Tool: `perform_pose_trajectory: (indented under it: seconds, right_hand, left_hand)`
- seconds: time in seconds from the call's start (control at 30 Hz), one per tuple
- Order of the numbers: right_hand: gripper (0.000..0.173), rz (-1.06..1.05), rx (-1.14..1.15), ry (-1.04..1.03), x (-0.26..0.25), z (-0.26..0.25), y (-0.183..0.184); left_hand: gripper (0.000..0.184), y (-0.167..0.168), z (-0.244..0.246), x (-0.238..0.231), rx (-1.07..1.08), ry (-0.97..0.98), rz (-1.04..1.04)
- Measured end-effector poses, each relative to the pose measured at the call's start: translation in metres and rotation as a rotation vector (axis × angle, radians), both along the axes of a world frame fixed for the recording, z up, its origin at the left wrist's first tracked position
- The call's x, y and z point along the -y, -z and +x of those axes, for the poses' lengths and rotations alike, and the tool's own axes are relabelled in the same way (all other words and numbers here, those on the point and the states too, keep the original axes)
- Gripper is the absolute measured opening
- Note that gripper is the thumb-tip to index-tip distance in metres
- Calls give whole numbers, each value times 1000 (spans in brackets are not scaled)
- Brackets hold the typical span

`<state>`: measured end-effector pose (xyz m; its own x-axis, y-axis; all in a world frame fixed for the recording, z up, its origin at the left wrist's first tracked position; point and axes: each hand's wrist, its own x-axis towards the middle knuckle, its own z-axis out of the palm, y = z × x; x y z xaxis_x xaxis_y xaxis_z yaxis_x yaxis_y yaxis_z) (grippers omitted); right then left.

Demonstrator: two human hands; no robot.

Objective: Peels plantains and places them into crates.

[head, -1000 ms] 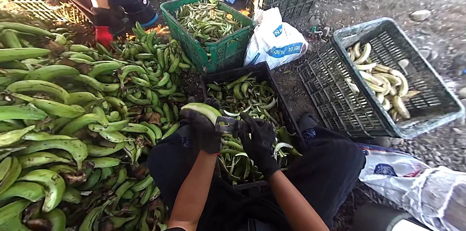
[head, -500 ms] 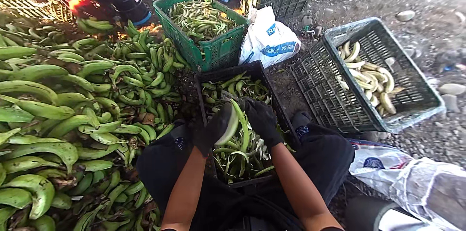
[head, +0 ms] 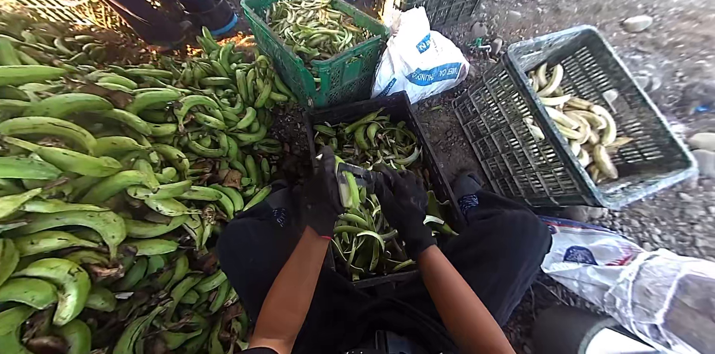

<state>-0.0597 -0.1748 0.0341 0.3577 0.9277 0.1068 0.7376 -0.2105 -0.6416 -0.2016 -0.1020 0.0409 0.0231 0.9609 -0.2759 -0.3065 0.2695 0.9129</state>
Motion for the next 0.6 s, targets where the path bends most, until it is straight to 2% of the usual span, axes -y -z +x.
perform_pose_trajectory:
  seconds: [0.07,0.17,0.23,0.37,0.43,0.47,0.53,0.6]
  right_hand:
    - [50,-54,21,-5,-5,6,-6]
    - [57,77,132,-33,-2,4,-1]
    - [57,47,135,-29,-3,3,-3]
    - [47,-182,4,-8,-22,14,-18]
    - [50,-219,-79,-75,-31,25,-24]
    - [51,-201,-108,-92,-33,30,-23]
    - [52,-154,-127,-70,-31,31,-20]
    - [52,-106,-106,-55,-24,26,-15]
  left_hand:
    - [53,-2,-2,1,-82,91,61]
    - [57,2,-4,-3,-130,47,87]
    - [60,5,-9,-5,-199,90,131]
    - [52,-9,-6,-3,-425,368,358]
    - [56,-23,-5,9,-560,530,444]
    - [55,-28,-4,13,-547,550,430]
    - [51,-26,1,12,-443,437,334]
    - [50,-16,-1,0,-173,270,181]
